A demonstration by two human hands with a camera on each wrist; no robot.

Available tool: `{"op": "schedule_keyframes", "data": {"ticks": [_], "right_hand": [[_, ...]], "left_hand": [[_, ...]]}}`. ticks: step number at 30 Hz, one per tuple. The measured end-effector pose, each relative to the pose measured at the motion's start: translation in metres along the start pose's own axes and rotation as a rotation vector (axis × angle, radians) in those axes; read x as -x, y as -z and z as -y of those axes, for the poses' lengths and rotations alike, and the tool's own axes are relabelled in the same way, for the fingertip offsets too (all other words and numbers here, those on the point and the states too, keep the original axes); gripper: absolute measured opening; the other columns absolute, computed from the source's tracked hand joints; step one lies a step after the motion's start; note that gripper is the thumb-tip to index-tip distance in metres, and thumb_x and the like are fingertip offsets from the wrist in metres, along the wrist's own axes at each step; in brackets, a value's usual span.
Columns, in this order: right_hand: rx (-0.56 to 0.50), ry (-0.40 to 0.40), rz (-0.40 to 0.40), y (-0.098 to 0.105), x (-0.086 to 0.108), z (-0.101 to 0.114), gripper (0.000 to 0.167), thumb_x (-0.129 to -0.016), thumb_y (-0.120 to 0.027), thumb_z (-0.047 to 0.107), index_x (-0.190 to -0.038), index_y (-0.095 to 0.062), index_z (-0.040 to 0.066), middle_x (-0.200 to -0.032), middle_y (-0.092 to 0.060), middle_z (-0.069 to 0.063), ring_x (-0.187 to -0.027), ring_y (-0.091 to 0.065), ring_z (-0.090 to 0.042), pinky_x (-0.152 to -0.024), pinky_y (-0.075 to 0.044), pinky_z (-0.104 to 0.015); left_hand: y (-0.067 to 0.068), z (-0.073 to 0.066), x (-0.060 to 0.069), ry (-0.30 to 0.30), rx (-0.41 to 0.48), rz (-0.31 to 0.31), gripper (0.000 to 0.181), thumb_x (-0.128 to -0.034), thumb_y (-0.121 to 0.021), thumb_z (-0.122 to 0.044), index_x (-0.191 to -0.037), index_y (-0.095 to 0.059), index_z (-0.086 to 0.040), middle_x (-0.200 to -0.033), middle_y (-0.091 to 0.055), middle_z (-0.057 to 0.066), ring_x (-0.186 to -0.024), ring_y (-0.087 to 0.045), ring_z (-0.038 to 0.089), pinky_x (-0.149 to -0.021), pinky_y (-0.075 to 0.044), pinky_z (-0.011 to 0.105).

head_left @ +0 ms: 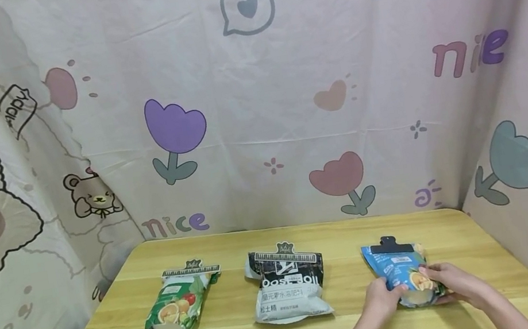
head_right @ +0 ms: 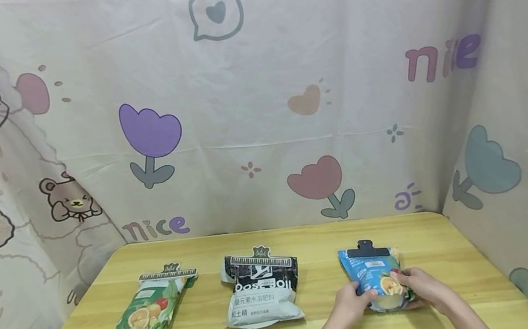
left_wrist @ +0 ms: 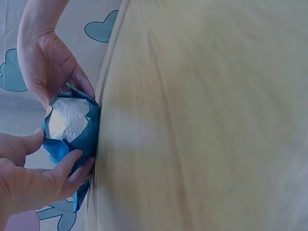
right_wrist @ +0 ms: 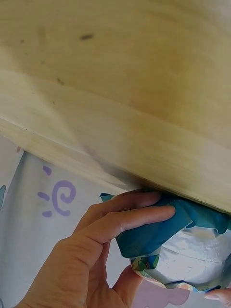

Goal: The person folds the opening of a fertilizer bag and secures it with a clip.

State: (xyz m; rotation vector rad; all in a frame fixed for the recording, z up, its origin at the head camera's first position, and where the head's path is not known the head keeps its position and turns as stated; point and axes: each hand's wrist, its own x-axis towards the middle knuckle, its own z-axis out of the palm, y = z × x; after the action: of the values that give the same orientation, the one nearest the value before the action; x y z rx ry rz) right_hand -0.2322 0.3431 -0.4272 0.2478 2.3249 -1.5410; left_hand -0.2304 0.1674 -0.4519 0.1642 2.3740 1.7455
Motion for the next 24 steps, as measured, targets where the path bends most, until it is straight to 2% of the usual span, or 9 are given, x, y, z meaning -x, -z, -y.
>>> {"op": "schedule_keyframes", "data": {"ticks": [12,19,24], "right_hand": [[-0.002,0.022,-0.009,-0.0012,-0.0009,0.0013,0.072,-0.098,-0.043,0.032,-0.124,-0.015,-0.029,-0.123,-0.025,-0.046,-0.112,-0.037,-0.053,-0.079,-0.049,-0.045],[0.002,0.014,0.006,-0.0018,-0.0015,-0.0001,0.072,-0.098,-0.042,0.033,-0.125,-0.016,-0.029,-0.127,-0.021,-0.046,-0.114,-0.034,-0.054,-0.079,-0.049,-0.046],[0.028,-0.001,0.010,-0.0008,-0.0026,0.0010,0.072,-0.098,-0.041,0.033,-0.125,-0.016,-0.029,-0.127,-0.019,-0.047,-0.115,-0.032,-0.054,-0.080,-0.049,-0.045]], "left_hand": [[0.0026,-0.0015,0.0011,-0.008,0.003,-0.011,0.046,-0.0801,-0.070,-0.015,-0.111,-0.054,0.016,-0.113,-0.055,0.028,-0.106,-0.053,0.040,-0.087,-0.043,0.048],[0.0019,0.0007,0.0008,0.004,0.017,-0.005,0.045,-0.0809,-0.070,-0.015,-0.110,-0.055,0.016,-0.111,-0.056,0.028,-0.105,-0.053,0.039,-0.087,-0.043,0.048],[0.0019,-0.0004,0.0012,-0.015,-0.016,-0.016,0.046,-0.0806,-0.070,-0.016,-0.110,-0.055,0.016,-0.110,-0.057,0.028,-0.103,-0.054,0.039,-0.086,-0.044,0.047]]}}
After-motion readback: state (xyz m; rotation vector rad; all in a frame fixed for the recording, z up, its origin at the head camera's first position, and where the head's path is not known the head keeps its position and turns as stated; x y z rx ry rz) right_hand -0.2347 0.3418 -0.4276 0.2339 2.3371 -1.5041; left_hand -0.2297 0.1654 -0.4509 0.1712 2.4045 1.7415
